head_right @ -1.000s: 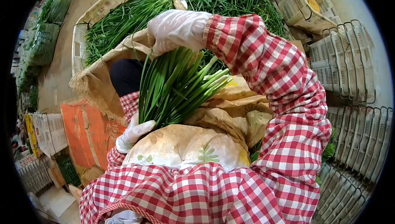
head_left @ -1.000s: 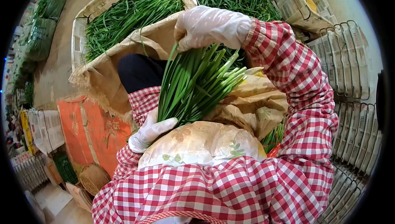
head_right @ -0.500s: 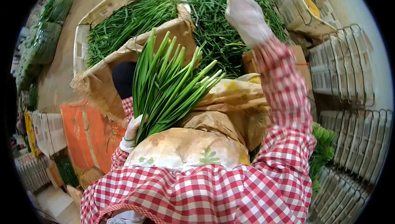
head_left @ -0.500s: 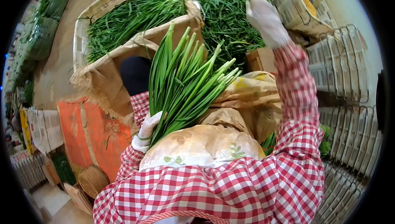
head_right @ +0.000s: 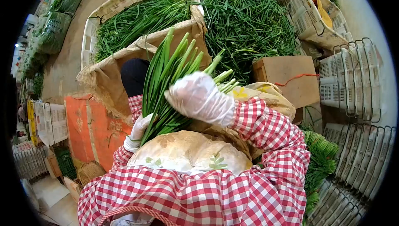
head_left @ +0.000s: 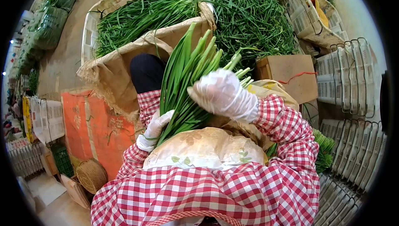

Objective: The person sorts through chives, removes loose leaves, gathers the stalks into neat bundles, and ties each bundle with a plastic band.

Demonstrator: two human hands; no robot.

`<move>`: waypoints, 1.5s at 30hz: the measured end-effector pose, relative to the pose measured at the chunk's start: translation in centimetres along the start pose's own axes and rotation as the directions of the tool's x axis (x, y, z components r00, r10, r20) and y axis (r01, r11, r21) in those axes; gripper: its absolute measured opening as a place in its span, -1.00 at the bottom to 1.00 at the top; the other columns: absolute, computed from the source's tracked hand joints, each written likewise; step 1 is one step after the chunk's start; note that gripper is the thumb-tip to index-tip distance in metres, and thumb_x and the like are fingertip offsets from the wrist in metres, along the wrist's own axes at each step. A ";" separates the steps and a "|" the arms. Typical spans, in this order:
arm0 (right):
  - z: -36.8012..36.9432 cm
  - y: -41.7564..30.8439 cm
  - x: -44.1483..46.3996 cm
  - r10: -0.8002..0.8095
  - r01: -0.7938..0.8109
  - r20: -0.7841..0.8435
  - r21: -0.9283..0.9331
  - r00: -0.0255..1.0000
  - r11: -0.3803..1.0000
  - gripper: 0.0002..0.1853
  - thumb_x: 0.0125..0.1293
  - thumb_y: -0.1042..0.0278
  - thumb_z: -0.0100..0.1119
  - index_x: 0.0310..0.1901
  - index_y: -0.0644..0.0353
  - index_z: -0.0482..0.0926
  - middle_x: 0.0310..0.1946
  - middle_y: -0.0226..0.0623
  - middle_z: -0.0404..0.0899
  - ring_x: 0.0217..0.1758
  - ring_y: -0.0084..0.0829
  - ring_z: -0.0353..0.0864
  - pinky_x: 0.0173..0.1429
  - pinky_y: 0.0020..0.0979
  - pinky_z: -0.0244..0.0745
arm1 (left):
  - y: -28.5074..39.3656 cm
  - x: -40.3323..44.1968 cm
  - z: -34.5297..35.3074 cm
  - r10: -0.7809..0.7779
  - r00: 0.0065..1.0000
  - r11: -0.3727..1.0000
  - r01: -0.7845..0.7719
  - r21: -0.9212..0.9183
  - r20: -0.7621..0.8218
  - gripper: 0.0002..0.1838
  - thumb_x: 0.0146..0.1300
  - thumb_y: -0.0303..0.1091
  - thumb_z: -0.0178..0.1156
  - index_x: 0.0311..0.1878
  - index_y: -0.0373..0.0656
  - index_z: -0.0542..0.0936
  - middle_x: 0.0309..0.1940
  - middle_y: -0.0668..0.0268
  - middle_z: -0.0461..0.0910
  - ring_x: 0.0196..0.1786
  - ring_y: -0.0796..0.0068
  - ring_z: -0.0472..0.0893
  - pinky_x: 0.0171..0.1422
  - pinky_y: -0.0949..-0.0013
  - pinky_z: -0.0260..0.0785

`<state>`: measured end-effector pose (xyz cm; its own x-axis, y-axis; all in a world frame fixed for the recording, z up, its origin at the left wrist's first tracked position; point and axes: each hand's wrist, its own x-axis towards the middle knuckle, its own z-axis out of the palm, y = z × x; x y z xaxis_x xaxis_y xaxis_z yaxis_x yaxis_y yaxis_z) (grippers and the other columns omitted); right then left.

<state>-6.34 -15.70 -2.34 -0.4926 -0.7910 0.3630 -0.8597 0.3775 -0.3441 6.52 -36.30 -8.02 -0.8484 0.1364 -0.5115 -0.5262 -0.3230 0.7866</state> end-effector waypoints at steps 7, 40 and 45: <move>-6.3 -4.0 -1.5 -0.330 -0.090 0.221 0.925 0.918 0.368 -0.63 0.26 0.32 0.12 -0.72 0.09 0.42 -0.83 -0.46 0.33 -0.81 -0.59 0.26 -0.75 -0.52 0.17 | -3.9 1.7 -3.7 -0.143 0.983 0.950 0.105 -0.293 -0.112 -0.57 0.30 -0.09 0.13 0.07 -0.22 0.53 -0.07 0.35 0.58 -0.10 0.57 0.56 0.00 0.51 0.42; -0.1 6.6 -6.6 0.603 -0.747 0.563 0.659 0.566 0.087 -0.55 0.28 -0.04 0.14 -0.02 0.19 0.55 -0.16 -0.22 0.63 -0.22 -0.47 0.61 -0.20 -0.46 0.55 | -2.5 0.5 -2.3 0.087 0.996 0.741 -0.089 -0.665 -0.035 -0.47 0.33 -0.05 0.03 0.25 -0.18 0.37 0.12 0.12 0.49 0.06 0.25 0.56 0.16 0.16 0.45; 1.1 -1.0 -2.7 0.417 -0.713 0.633 0.699 0.653 0.056 -0.16 0.13 -0.12 0.29 0.26 0.37 0.26 0.09 -0.06 0.48 0.15 -0.33 0.46 0.24 -0.37 0.34 | -1.2 3.0 -3.4 0.126 0.980 0.977 -0.149 -0.152 -0.152 -0.60 0.31 -0.16 0.14 0.08 -0.25 0.51 -0.05 0.29 0.58 -0.05 0.53 0.56 0.04 0.45 0.44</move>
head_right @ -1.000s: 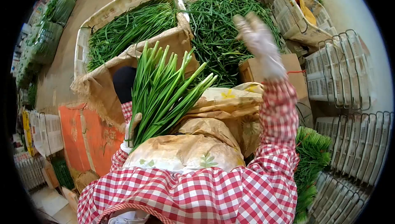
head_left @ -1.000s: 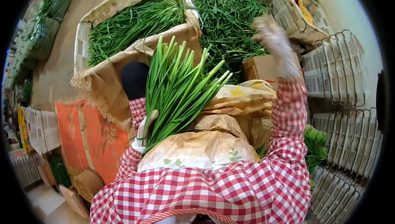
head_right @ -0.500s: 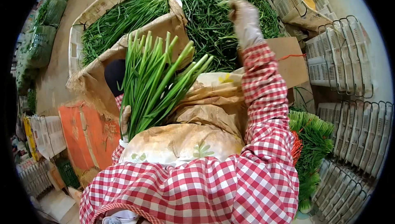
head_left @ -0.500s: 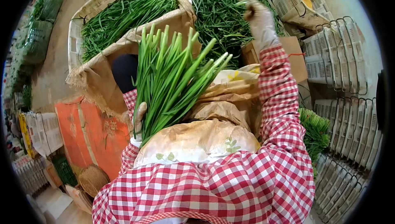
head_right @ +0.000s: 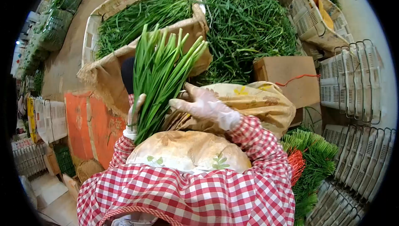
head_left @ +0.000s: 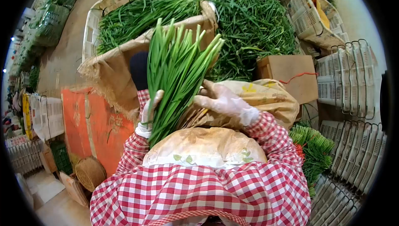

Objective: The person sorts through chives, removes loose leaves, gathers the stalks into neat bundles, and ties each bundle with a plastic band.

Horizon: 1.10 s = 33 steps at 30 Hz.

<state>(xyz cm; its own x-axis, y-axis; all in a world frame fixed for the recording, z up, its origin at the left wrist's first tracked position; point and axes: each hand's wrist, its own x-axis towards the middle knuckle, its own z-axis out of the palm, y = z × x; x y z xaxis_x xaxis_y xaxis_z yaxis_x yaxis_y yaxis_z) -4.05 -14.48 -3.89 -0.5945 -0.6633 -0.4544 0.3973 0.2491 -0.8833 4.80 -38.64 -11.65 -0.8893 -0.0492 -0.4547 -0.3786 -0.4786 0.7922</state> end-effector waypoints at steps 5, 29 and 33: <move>1.0 -0.4 2.6 -0.222 0.226 -0.046 0.302 0.974 0.926 -0.09 -0.01 -0.03 0.46 0.27 0.29 0.23 0.11 -0.19 0.43 0.17 -0.36 0.39 0.28 -0.39 0.26 | 3.0 2.1 9.0 0.478 0.832 0.582 -0.541 0.607 0.283 -0.29 0.21 -0.25 0.21 0.35 -0.28 0.15 -0.17 0.12 0.61 -0.19 0.35 0.63 -0.13 0.35 0.44; -6.1 -6.7 -3.5 0.061 -0.084 0.083 0.304 0.995 0.949 -0.38 -0.07 0.28 0.39 0.07 0.33 0.47 -0.13 -0.21 0.60 -0.13 -0.41 0.60 0.02 -0.41 0.52 | 6.8 4.8 14.4 0.280 0.835 0.916 -0.085 -0.393 0.474 -0.31 0.35 0.22 -0.14 0.32 -0.14 0.29 0.20 0.21 0.42 0.20 0.33 0.44 0.32 0.19 0.24; -6.5 -2.8 -1.6 -0.038 0.005 0.124 0.254 0.992 0.967 -0.31 -0.07 0.22 0.41 0.13 0.32 0.42 -0.02 -0.25 0.54 -0.03 -0.41 0.53 0.10 -0.39 0.45 | 6.6 6.6 13.7 0.220 0.901 0.844 0.016 -0.536 0.373 -0.30 0.35 0.24 -0.16 0.30 -0.15 0.33 0.15 0.26 0.45 0.12 0.42 0.48 0.15 0.26 0.41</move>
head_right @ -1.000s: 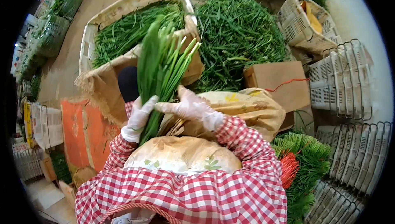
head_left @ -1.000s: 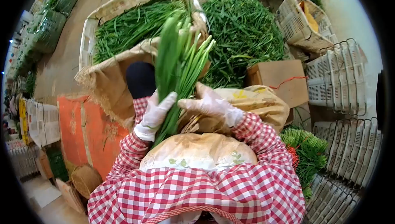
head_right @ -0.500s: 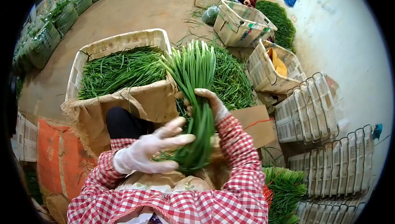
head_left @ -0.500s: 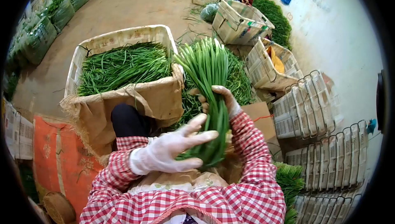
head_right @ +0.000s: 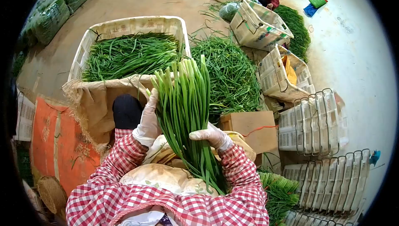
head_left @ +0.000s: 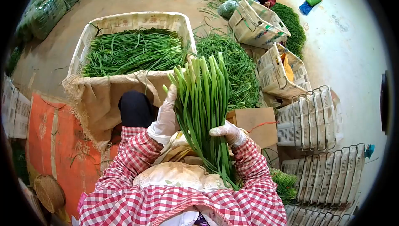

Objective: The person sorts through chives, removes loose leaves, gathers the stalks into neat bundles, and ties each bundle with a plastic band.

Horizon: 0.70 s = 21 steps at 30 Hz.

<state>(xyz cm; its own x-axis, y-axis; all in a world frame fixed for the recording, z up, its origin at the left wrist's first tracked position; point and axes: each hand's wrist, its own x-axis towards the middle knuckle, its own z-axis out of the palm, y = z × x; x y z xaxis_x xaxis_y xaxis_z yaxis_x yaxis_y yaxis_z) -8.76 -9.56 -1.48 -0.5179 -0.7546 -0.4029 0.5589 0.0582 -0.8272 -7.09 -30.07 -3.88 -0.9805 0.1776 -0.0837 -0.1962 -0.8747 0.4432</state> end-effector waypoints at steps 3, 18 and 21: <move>0.3 0.5 0.3 -0.065 0.071 -0.084 0.061 0.994 0.996 -0.19 -0.08 0.13 0.44 0.20 0.31 0.31 0.01 -0.23 0.50 0.01 -0.38 0.51 0.13 -0.36 0.43 | 1.9 -0.1 0.3 0.072 0.990 0.990 -0.056 -0.128 0.122 -0.27 0.23 0.25 0.05 0.27 -0.13 0.35 0.08 0.27 0.51 0.03 0.40 0.54 0.16 0.30 0.41; -6.1 -10.5 4.1 -0.306 0.219 -0.019 -0.656 0.952 0.722 -0.04 0.07 -0.40 0.12 0.28 0.31 0.28 0.13 0.01 0.45 0.14 -0.22 0.49 0.19 -0.23 0.44 | 1.7 4.0 -0.4 0.011 0.910 1.000 -0.022 0.022 0.414 0.00 0.03 0.03 0.22 0.47 -0.10 -0.06 0.16 -0.07 0.38 0.11 0.14 0.51 0.20 0.16 0.41; -0.9 -19.1 5.9 -0.547 0.293 0.087 -0.907 0.833 0.302 -0.12 0.19 -0.44 -0.09 0.26 0.25 0.32 0.18 0.03 0.40 0.21 -0.12 0.43 0.20 -0.20 0.42 | 1.1 5.5 0.4 -0.066 0.880 0.992 0.006 0.128 0.470 0.16 -0.12 0.08 0.32 0.48 -0.11 -0.11 0.13 -0.10 0.41 0.11 0.10 0.51 0.15 0.16 0.44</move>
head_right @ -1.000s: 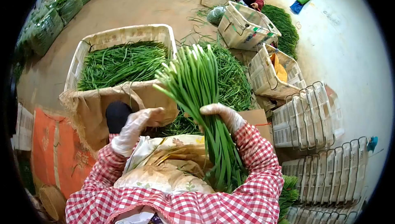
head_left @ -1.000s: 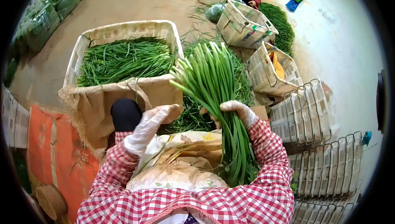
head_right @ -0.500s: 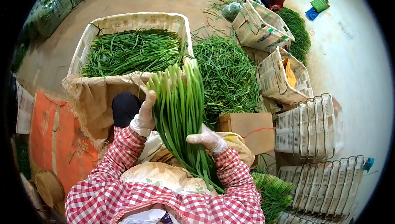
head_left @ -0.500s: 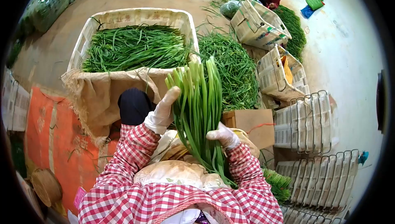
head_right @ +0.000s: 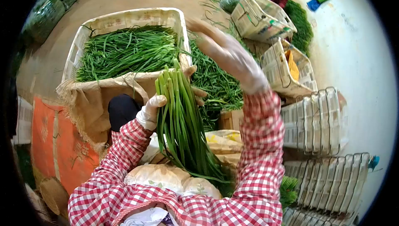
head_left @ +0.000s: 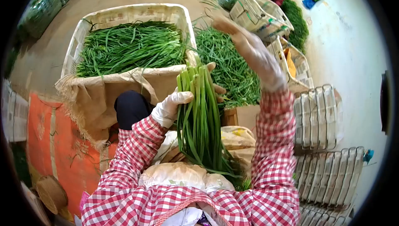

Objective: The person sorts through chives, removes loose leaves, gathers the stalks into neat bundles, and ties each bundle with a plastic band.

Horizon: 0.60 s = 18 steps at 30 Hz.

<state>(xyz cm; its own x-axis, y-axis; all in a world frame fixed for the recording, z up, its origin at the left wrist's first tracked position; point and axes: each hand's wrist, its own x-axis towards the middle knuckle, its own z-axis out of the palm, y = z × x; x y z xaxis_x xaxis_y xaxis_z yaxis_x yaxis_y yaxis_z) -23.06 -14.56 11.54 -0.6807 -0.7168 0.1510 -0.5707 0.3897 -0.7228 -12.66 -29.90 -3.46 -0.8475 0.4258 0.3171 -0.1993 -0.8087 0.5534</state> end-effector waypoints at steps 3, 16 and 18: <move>5.6 -1.4 3.5 0.085 0.000 0.645 -0.130 0.759 0.992 -0.02 0.18 -0.58 -0.40 0.37 0.15 0.16 0.35 0.03 0.16 0.39 -0.12 0.21 0.43 -0.15 0.11 | -0.8 0.5 0.1 -0.066 0.998 0.998 0.066 -0.018 0.025 0.01 -0.14 0.09 0.32 0.34 -0.32 0.19 0.16 -0.04 0.40 0.13 0.12 0.50 0.19 0.12 0.42; 17.6 0.8 -11.6 0.200 -0.108 -0.297 0.299 0.934 0.948 0.32 -0.29 0.21 0.60 0.39 0.38 -0.21 0.28 -0.01 0.14 0.37 -0.22 0.15 0.43 -0.31 0.08 | 0.5 -0.4 2.7 0.088 0.881 0.974 0.022 0.227 -0.464 -0.57 0.16 -0.27 0.22 0.08 -0.18 0.44 -0.12 0.17 0.59 -0.04 0.35 0.59 0.16 0.26 0.43; 17.6 0.4 -9.5 0.216 -0.062 -0.449 0.333 0.867 0.941 0.24 -0.32 0.34 0.57 0.37 0.33 -0.11 0.22 -0.06 0.21 0.29 -0.24 0.27 0.34 -0.28 0.25 | 2.3 1.0 5.0 0.233 0.866 0.907 -0.029 0.421 -0.442 -0.69 0.16 -0.30 0.22 -0.04 -0.19 0.51 -0.16 0.22 0.60 -0.08 0.42 0.60 0.14 0.30 0.45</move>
<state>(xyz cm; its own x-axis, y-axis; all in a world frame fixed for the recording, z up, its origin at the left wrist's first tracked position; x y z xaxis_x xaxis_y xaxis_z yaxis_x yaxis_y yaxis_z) -8.78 -17.80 -2.10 -0.9198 -0.2773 0.2774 -0.3416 0.2185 -0.9141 -11.49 -29.32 1.92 -0.9980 0.0014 0.0627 0.0506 -0.5746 0.8169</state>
